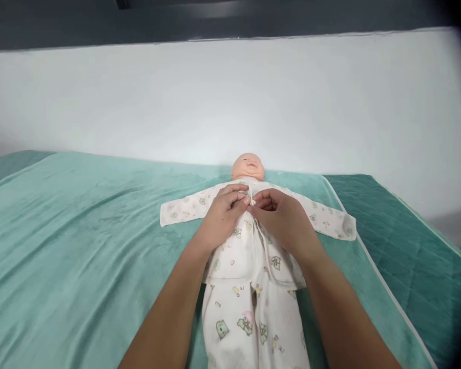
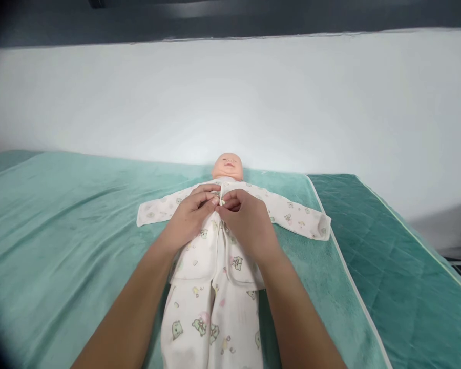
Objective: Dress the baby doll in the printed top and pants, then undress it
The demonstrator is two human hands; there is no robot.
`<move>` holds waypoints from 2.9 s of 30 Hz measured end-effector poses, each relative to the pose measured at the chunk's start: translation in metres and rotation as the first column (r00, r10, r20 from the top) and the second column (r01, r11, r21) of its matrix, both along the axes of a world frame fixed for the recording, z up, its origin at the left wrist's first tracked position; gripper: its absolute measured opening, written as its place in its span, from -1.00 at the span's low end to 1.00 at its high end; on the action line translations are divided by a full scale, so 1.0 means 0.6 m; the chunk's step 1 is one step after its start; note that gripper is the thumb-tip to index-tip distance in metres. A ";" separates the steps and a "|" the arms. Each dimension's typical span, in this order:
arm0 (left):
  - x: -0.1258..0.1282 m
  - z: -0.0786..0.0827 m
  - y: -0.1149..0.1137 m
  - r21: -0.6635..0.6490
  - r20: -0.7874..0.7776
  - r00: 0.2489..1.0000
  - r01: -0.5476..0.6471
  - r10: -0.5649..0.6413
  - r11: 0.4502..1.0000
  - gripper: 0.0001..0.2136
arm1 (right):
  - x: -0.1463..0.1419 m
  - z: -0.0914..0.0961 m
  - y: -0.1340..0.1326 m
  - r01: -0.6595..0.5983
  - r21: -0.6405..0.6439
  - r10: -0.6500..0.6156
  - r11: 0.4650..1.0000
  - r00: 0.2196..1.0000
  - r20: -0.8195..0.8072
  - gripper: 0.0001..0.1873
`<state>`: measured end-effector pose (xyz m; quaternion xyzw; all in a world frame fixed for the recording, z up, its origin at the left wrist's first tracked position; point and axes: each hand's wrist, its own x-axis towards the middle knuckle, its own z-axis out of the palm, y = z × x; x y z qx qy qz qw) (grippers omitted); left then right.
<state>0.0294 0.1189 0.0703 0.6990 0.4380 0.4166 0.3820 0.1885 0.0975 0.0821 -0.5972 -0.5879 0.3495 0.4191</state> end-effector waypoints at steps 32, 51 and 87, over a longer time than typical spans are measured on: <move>-0.022 0.028 -0.025 0.088 -0.065 0.998 0.004 0.002 0.996 -0.86 | 0.004 0.041 -0.081 -0.126 -0.076 0.142 0.989 0.678 0.721 -0.80; -0.036 0.045 -0.037 -0.131 -0.174 0.951 0.237 -0.257 0.963 -0.87 | 0.033 0.038 -0.070 -0.199 -0.146 0.246 0.969 0.745 0.619 -0.70; -0.030 0.035 -0.032 -0.219 0.088 0.955 0.296 -0.283 0.930 -0.84 | 0.022 -0.011 -0.061 -0.273 -0.121 0.223 0.954 0.921 -0.320 -0.57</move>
